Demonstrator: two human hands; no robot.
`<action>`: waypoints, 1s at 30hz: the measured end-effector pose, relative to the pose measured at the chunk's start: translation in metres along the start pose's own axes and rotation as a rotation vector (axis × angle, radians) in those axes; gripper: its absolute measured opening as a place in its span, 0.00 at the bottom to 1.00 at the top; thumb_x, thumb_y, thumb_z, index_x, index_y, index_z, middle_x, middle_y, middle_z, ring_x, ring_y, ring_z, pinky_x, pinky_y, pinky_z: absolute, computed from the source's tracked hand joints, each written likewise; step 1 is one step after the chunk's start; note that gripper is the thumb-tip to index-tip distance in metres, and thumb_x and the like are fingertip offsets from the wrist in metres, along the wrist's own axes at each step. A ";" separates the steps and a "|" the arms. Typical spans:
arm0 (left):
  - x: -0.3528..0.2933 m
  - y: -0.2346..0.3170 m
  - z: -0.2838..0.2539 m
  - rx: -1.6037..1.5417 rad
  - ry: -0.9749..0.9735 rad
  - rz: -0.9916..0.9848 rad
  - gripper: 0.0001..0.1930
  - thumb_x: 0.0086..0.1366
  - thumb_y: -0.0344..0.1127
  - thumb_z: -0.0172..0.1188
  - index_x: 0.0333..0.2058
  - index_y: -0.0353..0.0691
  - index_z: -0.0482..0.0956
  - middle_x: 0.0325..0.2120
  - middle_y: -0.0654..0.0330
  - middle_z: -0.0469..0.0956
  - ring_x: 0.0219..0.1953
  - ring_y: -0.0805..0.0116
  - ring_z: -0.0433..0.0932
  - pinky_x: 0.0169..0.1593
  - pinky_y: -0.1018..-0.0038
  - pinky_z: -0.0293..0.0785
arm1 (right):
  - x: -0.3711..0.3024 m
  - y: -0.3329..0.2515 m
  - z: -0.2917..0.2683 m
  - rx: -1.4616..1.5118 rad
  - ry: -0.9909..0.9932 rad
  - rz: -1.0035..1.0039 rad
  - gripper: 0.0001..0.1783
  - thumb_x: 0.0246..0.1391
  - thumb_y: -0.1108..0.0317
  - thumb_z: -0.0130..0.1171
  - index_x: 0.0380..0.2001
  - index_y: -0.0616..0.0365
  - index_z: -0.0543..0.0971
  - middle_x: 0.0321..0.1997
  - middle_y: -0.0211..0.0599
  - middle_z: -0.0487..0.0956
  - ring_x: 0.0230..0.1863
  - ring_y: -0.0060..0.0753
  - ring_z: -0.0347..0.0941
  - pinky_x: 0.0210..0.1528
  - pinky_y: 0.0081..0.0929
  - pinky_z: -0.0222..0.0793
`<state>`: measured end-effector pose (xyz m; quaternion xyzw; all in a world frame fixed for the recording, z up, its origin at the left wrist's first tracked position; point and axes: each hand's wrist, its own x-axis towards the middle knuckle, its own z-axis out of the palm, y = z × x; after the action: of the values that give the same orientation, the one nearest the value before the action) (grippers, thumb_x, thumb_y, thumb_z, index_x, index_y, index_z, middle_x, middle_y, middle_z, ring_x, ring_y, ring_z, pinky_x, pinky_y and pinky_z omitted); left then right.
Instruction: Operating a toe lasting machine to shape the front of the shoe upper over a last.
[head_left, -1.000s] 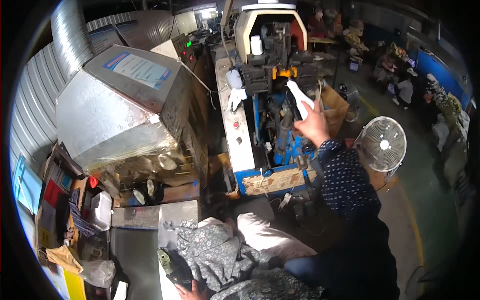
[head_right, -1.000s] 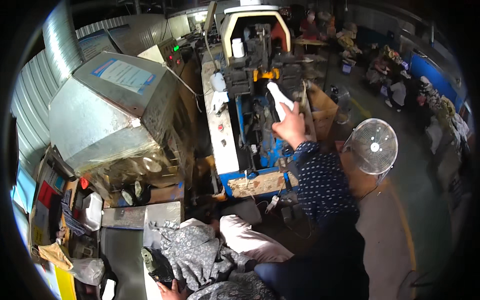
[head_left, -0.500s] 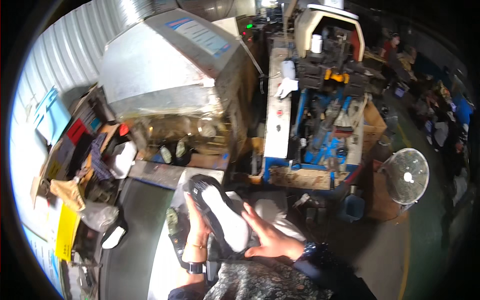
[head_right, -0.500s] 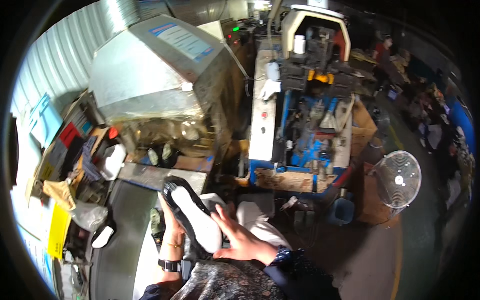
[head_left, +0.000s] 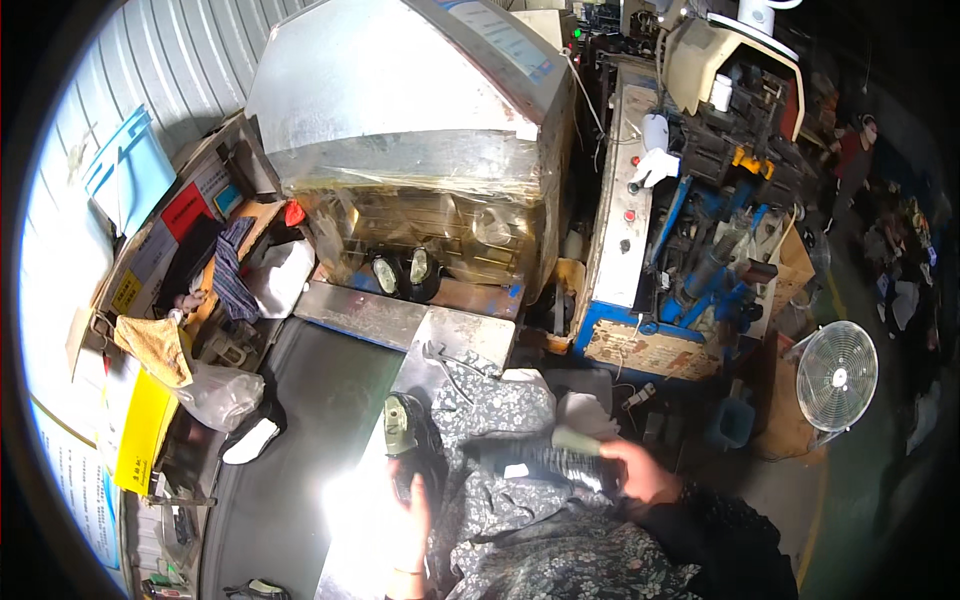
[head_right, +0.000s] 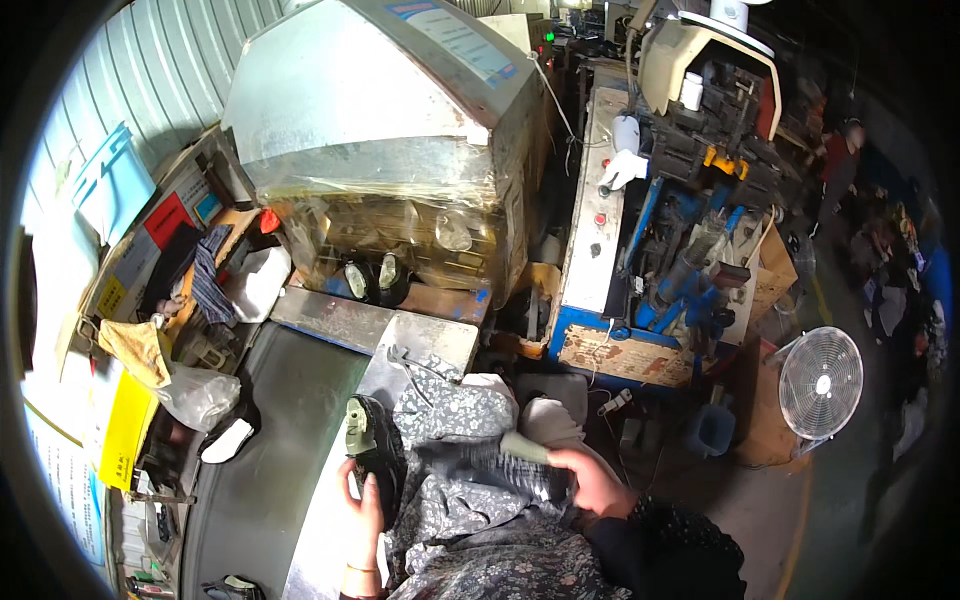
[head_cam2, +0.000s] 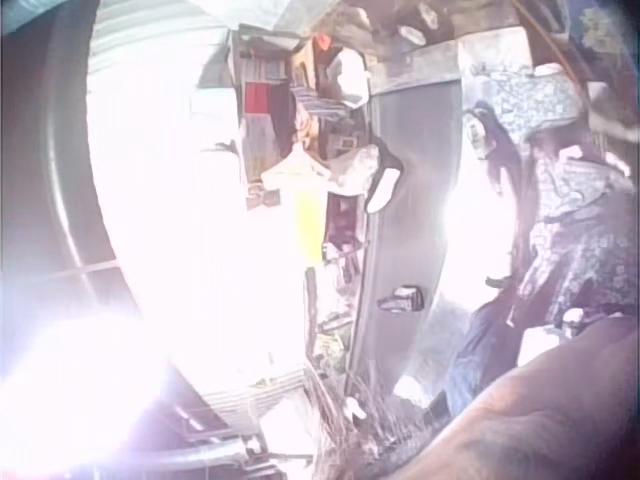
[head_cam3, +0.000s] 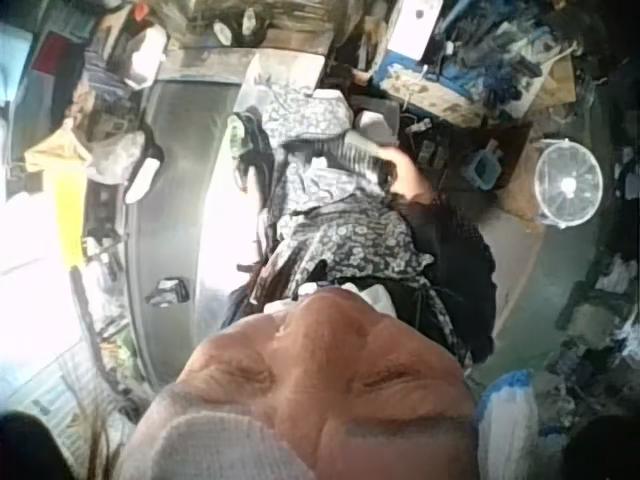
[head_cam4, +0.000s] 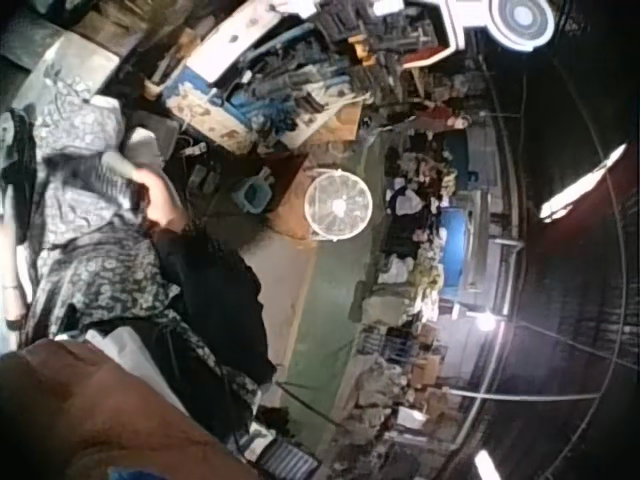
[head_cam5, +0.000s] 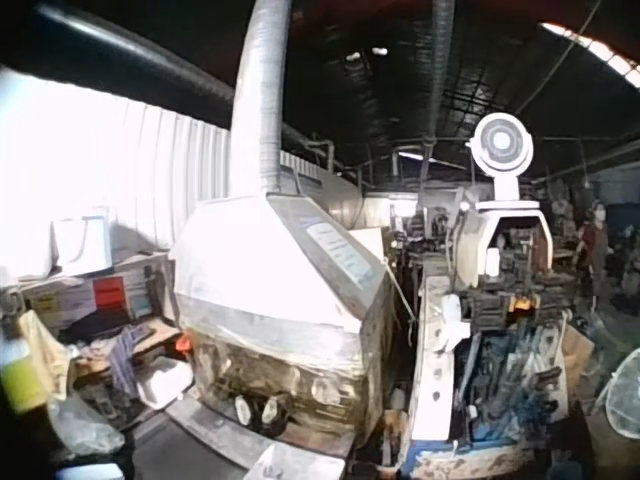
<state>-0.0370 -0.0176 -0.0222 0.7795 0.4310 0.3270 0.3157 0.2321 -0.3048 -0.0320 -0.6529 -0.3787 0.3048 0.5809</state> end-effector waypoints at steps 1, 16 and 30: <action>0.007 -0.001 -0.005 0.099 -0.011 -0.006 0.28 0.65 0.41 0.62 0.59 0.33 0.68 0.57 0.44 0.72 0.61 0.48 0.69 0.64 0.60 0.63 | 0.033 0.012 0.000 0.437 0.119 0.163 0.22 0.58 0.70 0.57 0.56 0.63 0.75 0.55 0.41 0.78 0.59 0.30 0.72 0.63 0.33 0.66; 0.069 -0.017 0.017 -0.574 -0.004 -0.545 0.28 0.71 0.44 0.56 0.62 0.33 0.63 0.49 0.49 0.77 0.44 0.62 0.80 0.48 0.70 0.78 | 0.132 -0.048 0.172 0.104 -0.460 0.118 0.50 0.60 0.49 0.63 0.73 0.59 0.46 0.74 0.55 0.54 0.75 0.47 0.49 0.73 0.36 0.49; -0.003 0.046 0.106 0.061 -0.765 0.747 0.26 0.58 0.45 0.66 0.52 0.37 0.77 0.56 0.45 0.74 0.61 0.41 0.69 0.65 0.55 0.64 | 0.060 -0.136 -0.201 -0.660 0.578 -0.309 0.44 0.44 0.68 0.68 0.67 0.62 0.65 0.68 0.47 0.65 0.66 0.34 0.63 0.64 0.30 0.60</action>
<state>0.0663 -0.0619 -0.0492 0.9522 -0.0125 0.0971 0.2895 0.4129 -0.3543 0.1334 -0.7968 -0.3710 -0.1165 0.4625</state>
